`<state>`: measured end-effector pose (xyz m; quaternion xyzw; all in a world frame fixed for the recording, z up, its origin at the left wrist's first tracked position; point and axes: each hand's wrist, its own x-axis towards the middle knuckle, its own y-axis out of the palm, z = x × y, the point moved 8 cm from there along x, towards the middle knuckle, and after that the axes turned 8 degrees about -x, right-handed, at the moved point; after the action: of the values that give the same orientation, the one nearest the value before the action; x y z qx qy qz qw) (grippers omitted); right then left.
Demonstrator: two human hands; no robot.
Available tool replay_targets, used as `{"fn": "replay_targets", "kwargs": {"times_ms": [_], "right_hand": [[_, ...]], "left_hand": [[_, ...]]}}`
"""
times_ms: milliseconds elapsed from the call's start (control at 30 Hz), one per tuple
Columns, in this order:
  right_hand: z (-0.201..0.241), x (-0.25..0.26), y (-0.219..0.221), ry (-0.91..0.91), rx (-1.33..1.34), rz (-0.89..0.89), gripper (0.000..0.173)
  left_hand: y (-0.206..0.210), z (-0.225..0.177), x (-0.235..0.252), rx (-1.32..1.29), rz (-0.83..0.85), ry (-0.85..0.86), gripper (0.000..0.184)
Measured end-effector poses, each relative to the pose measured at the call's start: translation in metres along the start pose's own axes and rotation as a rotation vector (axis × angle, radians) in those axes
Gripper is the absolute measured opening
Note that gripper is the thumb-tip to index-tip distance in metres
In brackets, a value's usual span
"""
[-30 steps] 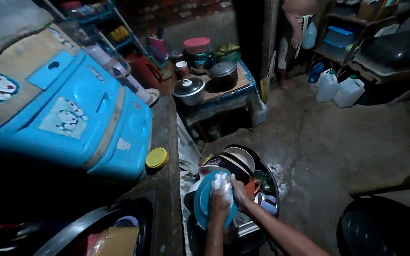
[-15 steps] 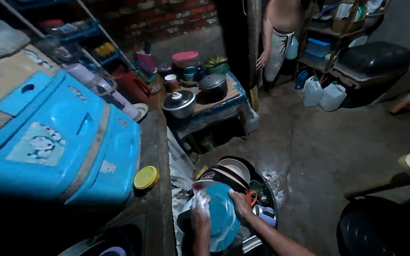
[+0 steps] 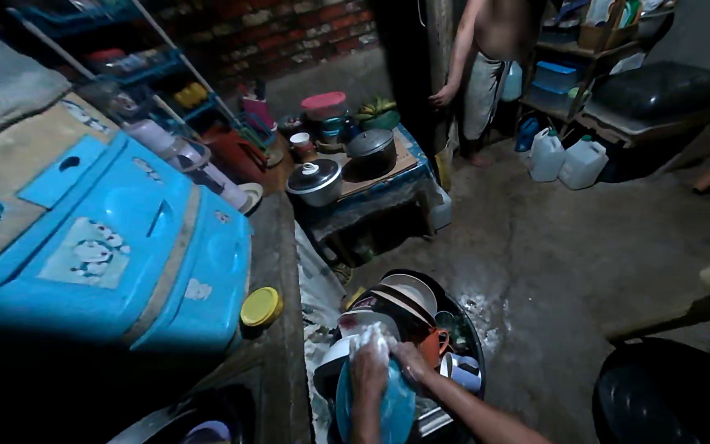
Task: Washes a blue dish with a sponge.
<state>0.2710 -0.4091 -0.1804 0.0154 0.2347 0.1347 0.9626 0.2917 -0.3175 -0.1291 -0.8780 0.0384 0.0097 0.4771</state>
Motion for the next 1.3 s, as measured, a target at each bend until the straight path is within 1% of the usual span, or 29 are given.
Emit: {"fn": "replay_targets", "kwargs": {"times_ms": [33, 100, 133, 200, 233, 267, 300, 333, 367, 400, 433, 467, 500, 533, 567, 600, 667, 733, 833, 900, 967, 1000, 1067, 1100, 1133, 1167, 1200, 1233, 1300], "right_hand": [[0.001, -0.002, -0.001, -0.024, 0.011, 0.008, 0.042], [0.004, -0.005, -0.010, -0.040, 0.061, -0.013, 0.034], [0.007, -0.006, -0.017, -0.048, 0.089, -0.042, 0.033], [0.017, -0.010, -0.026, -0.073, 0.111, -0.077, 0.033], [0.020, -0.010, -0.026, -0.102, 0.093, -0.050, 0.032], [0.023, -0.008, -0.024, -0.141, 0.064, 0.014, 0.031], [0.025, -0.007, -0.021, -0.186, 0.031, 0.095, 0.030], [0.027, -0.007, -0.018, -0.216, -0.004, 0.197, 0.036], [0.028, -0.006, -0.016, -0.234, -0.044, 0.288, 0.046], [0.028, -0.004, -0.013, -0.244, -0.071, 0.346, 0.050], [0.029, -0.001, -0.012, -0.252, -0.089, 0.378, 0.047], [0.030, 0.000, -0.011, -0.256, -0.096, 0.388, 0.040], [0.033, 0.000, -0.014, -0.260, -0.093, 0.373, 0.030], [0.034, 0.000, -0.017, -0.254, -0.075, 0.342, 0.025], [0.031, 0.002, -0.023, -0.244, -0.037, 0.287, 0.025], [0.028, 0.003, -0.030, -0.228, 0.014, 0.208, 0.026], [0.021, 0.006, -0.047, -0.172, 0.123, 0.008, 0.027], [0.007, 0.010, -0.059, -0.084, 0.264, -0.178, 0.028], [-0.006, 0.009, -0.056, 0.045, 0.444, -0.376, 0.028], [-0.011, 0.006, -0.046, 0.104, 0.509, -0.442, 0.030], [-0.014, 0.007, -0.036, 0.128, 0.521, -0.441, 0.035], [-0.013, 0.007, -0.030, 0.134, 0.492, -0.408, 0.039], [-0.012, 0.007, -0.021, 0.121, 0.345, -0.317, 0.052], [-0.010, 0.007, -0.017, 0.102, 0.247, -0.276, 0.058], [-0.008, 0.007, -0.013, 0.078, 0.168, -0.212, 0.063], [-0.003, 0.005, -0.010, 0.048, 0.095, -0.156, 0.063], [0.001, 0.002, -0.008, 0.016, 0.060, -0.131, 0.058], [0.004, -0.001, -0.007, -0.019, 0.055, -0.138, 0.049], [0.002, -0.006, -0.011, -0.030, 0.102, -0.187, 0.038]], "left_hand": [[-0.007, 0.017, 0.007, -0.059, 0.018, -0.056, 0.039], [-0.020, 0.051, 0.004, -0.255, -0.042, -0.169, 0.041], [-0.025, 0.063, -0.003, -0.365, -0.120, -0.202, 0.039], [-0.034, 0.076, -0.021, -0.503, -0.371, -0.204, 0.033], [-0.036, 0.082, -0.029, -0.531, -0.476, -0.186, 0.035], [-0.038, 0.085, -0.034, -0.553, -0.540, -0.168, 0.036], [-0.040, 0.085, -0.036, -0.574, -0.560, -0.144, 0.037], [-0.041, 0.080, -0.036, -0.575, -0.542, -0.090, 0.038], [-0.042, 0.068, -0.033, -0.532, -0.489, -0.011, 0.038], [-0.042, 0.051, -0.029, -0.483, -0.410, 0.072, 0.035], [-0.041, 0.034, -0.025, -0.426, -0.340, 0.141, 0.032], [-0.039, 0.022, -0.021, -0.372, -0.286, 0.198, 0.031], [-0.036, 0.017, -0.017, -0.350, -0.256, 0.245, 0.031], [-0.034, 0.020, -0.013, -0.375, -0.241, 0.253, 0.033], [-0.033, 0.028, -0.012, -0.431, -0.231, 0.222, 0.036], [-0.033, 0.039, -0.015, -0.512, -0.230, 0.151, 0.039], [-0.035, 0.060, -0.026, -0.593, -0.310, 0.003, 0.041], [-0.029, 0.067, -0.046, -0.582, -0.409, -0.127, 0.041], [-0.009, 0.042, -0.077, -0.454, -0.522, -0.172, 0.046], [-0.001, 0.015, -0.091, -0.343, -0.501, -0.181, 0.046], [0.010, -0.007, -0.091, -0.231, -0.402, -0.108, 0.042], [0.016, -0.016, -0.087, -0.193, -0.354, -0.040, 0.038], [0.024, -0.031, -0.073, -0.151, -0.257, 0.079, 0.035], [0.024, -0.033, -0.063, -0.135, -0.204, 0.092, 0.036], [0.020, -0.031, -0.050, -0.121, -0.139, 0.061, 0.038], [0.013, -0.025, -0.038, -0.116, -0.087, 0.005, 0.040], [0.006, -0.016, -0.028, -0.139, -0.056, -0.066, 0.043], [-0.003, -0.003, -0.022, -0.196, -0.062, -0.139, 0.045], [-0.015, 0.032, -0.019, -0.277, -0.116, -0.300, 0.046]]}}
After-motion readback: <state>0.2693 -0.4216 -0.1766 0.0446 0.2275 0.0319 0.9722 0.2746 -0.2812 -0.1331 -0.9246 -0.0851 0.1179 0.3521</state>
